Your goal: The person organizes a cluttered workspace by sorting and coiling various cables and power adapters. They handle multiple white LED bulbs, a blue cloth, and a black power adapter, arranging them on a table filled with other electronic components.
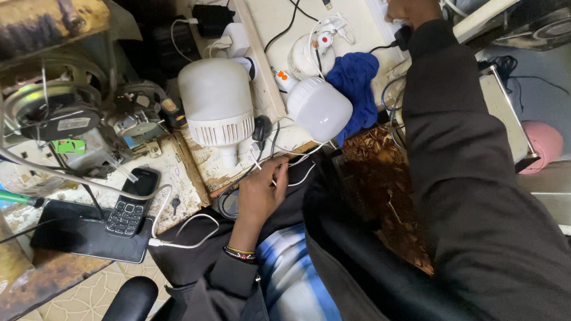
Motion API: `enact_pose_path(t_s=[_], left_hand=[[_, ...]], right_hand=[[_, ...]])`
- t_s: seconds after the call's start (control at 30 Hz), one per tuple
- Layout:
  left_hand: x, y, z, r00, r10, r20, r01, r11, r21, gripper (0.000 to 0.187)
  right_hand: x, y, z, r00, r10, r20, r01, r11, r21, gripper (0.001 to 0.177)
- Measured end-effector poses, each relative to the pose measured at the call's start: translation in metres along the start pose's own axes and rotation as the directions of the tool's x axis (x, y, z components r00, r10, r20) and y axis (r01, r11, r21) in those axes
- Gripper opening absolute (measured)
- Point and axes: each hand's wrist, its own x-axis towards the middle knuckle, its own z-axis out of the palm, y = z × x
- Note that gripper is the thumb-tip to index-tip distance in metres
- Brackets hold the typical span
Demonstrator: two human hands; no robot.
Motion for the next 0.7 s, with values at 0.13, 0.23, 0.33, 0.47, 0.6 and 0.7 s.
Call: enact_pose_path(t_s=[0.13, 0.23, 0.33, 0.47, 0.6, 0.7], left_hand=[[-0.003, -0.005, 0.003, 1.0, -0.009, -0.008, 0.009, 0.999, -0.031, 0.013], [0.002, -0.001, 0.0, 0.999, 0.035, -0.04, -0.035, 0.999, 0.003, 0.011], [0.002, -0.002, 0.003, 0.998, 0.041, -0.057, -0.039, 0.999, 0.038, 0.011], [0.003, -0.001, 0.0, 0.998, 0.041, -0.04, -0.04, 0.999, 0.019, 0.013], [0.003, 0.0, 0.0, 0.999, 0.041, -0.028, -0.039, 0.998, 0.054, 0.013], [0.005, 0.0, 0.001, 0.998, 0.057, -0.041, -0.055, 0.997, 0.049, 0.012]], right_hand=[[0.025, -0.005, -0.015, 0.987, 0.141, 0.083, -0.133, 0.986, -0.097, 0.041], [0.016, -0.008, -0.029, 0.939, 0.32, 0.128, -0.335, 0.933, 0.127, 0.072], [0.005, -0.012, -0.029, 0.985, 0.163, 0.06, -0.173, 0.89, 0.421, 0.051], [0.035, -0.026, -0.024, 0.918, 0.376, 0.121, -0.395, 0.858, 0.327, 0.049], [0.046, -0.014, -0.02, 0.943, 0.302, 0.139, -0.331, 0.898, 0.291, 0.034], [0.047, -0.009, -0.021, 0.953, 0.272, 0.131, -0.301, 0.898, 0.322, 0.038]])
